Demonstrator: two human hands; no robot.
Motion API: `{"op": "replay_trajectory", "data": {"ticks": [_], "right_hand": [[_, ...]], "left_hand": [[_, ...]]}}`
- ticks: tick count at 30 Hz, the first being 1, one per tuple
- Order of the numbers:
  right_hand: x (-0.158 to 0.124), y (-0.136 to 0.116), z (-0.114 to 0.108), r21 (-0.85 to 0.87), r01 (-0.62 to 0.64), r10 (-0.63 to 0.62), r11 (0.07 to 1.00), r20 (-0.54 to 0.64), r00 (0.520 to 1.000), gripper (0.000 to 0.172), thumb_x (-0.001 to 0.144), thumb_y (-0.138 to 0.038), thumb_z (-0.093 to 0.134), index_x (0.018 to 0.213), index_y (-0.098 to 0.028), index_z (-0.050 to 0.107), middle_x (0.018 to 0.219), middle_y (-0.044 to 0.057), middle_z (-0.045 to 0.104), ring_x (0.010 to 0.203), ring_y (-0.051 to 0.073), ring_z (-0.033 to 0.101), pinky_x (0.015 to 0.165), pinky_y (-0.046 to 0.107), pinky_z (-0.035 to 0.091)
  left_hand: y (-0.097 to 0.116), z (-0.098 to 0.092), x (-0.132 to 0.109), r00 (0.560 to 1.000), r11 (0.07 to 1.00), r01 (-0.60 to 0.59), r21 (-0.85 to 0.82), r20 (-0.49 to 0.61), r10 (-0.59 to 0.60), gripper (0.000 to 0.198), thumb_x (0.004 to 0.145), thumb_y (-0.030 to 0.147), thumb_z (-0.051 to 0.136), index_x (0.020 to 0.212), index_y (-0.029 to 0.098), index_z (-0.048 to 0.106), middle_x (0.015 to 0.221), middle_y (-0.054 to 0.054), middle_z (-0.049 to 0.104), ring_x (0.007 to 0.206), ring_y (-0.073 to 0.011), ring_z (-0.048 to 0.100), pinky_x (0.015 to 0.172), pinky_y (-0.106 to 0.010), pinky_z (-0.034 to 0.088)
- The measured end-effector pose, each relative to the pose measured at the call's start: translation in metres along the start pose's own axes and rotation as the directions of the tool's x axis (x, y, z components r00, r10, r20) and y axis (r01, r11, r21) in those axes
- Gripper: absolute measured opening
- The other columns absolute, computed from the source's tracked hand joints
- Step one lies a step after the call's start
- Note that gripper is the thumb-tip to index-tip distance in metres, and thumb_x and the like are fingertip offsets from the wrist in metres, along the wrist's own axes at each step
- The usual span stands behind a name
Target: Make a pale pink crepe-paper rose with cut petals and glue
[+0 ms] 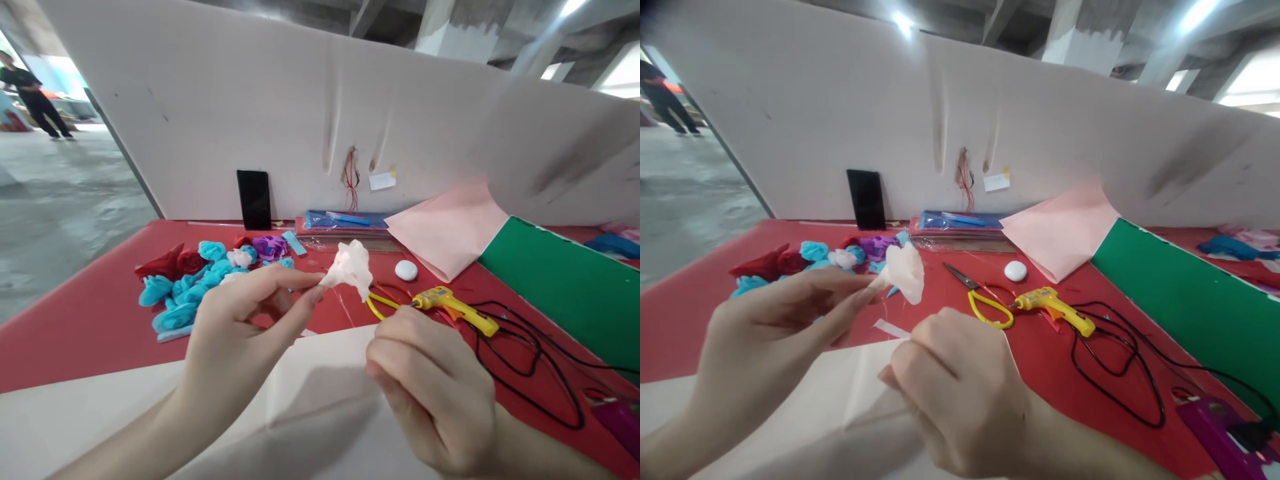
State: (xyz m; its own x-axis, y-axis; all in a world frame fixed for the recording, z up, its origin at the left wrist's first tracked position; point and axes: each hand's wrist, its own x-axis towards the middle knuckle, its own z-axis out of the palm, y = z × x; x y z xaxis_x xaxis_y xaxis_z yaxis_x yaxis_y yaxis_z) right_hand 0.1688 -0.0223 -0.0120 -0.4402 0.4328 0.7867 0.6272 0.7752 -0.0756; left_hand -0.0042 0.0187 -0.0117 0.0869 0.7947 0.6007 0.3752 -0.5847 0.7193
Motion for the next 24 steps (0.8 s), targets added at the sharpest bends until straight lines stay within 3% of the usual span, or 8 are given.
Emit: {"op": "replay_trajectory", "data": {"ticks": [4,6,10,13,17,20,24], "right_hand": [[-0.003,-0.003,0.0,-0.037,0.098,-0.098,0.994,0.011,0.995,0.023,0.092,-0.015,0.039,0.077,-0.016,0.056,0.095,0.007,0.068,0.07,0.013,0.059,0.073,0.028,0.049],[-0.004,-0.004,0.0,0.043,0.069,-0.07,0.997,0.009,0.998,0.023,0.092,-0.015,0.039,0.076,-0.016,0.056,0.1,0.007,0.068,0.076,0.013,0.06,0.074,0.028,0.051],[-0.001,-0.006,-0.002,0.268,-0.03,0.046,0.963,-0.053,0.998,0.022,0.091,-0.014,0.04,0.074,-0.014,0.054,0.08,0.008,0.065,0.07,0.014,0.058,0.063,0.027,0.052],[0.003,-0.008,-0.004,0.325,-0.055,0.081,0.944,-0.067,0.995,0.023,0.09,-0.013,0.04,0.07,-0.014,0.051,0.059,0.003,0.052,0.057,0.011,0.048,0.052,0.025,0.047],[0.001,-0.01,-0.004,0.267,-0.16,0.181,0.95,-0.056,0.982,0.018,0.086,-0.011,0.043,0.069,-0.016,0.046,0.054,-0.002,0.043,0.05,0.009,0.04,0.048,0.023,0.039],[-0.005,-0.009,0.001,0.206,-0.327,0.348,0.922,-0.075,0.935,0.01,0.084,-0.017,0.051,0.078,-0.02,0.043,0.054,-0.006,0.037,0.045,0.007,0.036,0.043,0.019,0.035],[-0.007,-0.004,0.008,0.141,-0.499,0.504,0.855,-0.002,0.864,0.025,0.083,-0.033,0.057,0.098,-0.022,0.04,0.05,-0.011,0.023,0.037,0.007,0.026,0.036,0.019,0.026]], "left_hand": [[0.0,0.0,0.0,1.0,1.0,0.012,-0.014,0.021,-0.012,0.005,0.075,0.023,0.064,0.073,0.027,0.066,0.051,0.009,0.058,0.04,-0.0078,0.048,0.037,-0.019,0.036],[-0.001,-0.001,0.0,1.0,1.0,0.008,-0.017,0.018,-0.008,0.004,0.075,0.023,0.065,0.072,0.027,0.066,0.051,0.008,0.059,0.039,-0.0081,0.048,0.037,-0.019,0.036],[-0.002,-0.002,-0.001,1.0,1.0,-0.006,-0.008,0.014,0.007,0.005,0.074,0.022,0.065,0.071,0.026,0.065,0.048,0.009,0.056,0.04,-0.0081,0.047,0.038,-0.019,0.035],[-0.002,-0.001,0.0,1.0,1.0,0.003,-0.01,0.017,-0.003,0.006,0.075,0.021,0.064,0.071,0.026,0.064,0.047,0.008,0.055,0.041,-0.0084,0.047,0.038,-0.018,0.035],[-0.003,-0.001,0.002,1.0,1.0,0.014,-0.01,0.02,-0.014,0.006,0.075,0.022,0.064,0.07,0.025,0.064,0.045,0.008,0.055,0.041,-0.0085,0.047,0.038,-0.018,0.035],[-0.002,-0.001,0.003,1.0,1.0,0.001,0.008,0.011,-0.001,0.005,0.075,0.021,0.064,0.072,0.025,0.064,0.045,0.008,0.055,0.042,-0.0081,0.049,0.039,-0.017,0.035],[0.0,0.0,0.001,1.0,1.0,-0.007,0.03,0.008,0.006,0.005,0.076,0.021,0.063,0.072,0.025,0.064,0.047,0.008,0.056,0.043,-0.0074,0.048,0.039,-0.017,0.036]]}}
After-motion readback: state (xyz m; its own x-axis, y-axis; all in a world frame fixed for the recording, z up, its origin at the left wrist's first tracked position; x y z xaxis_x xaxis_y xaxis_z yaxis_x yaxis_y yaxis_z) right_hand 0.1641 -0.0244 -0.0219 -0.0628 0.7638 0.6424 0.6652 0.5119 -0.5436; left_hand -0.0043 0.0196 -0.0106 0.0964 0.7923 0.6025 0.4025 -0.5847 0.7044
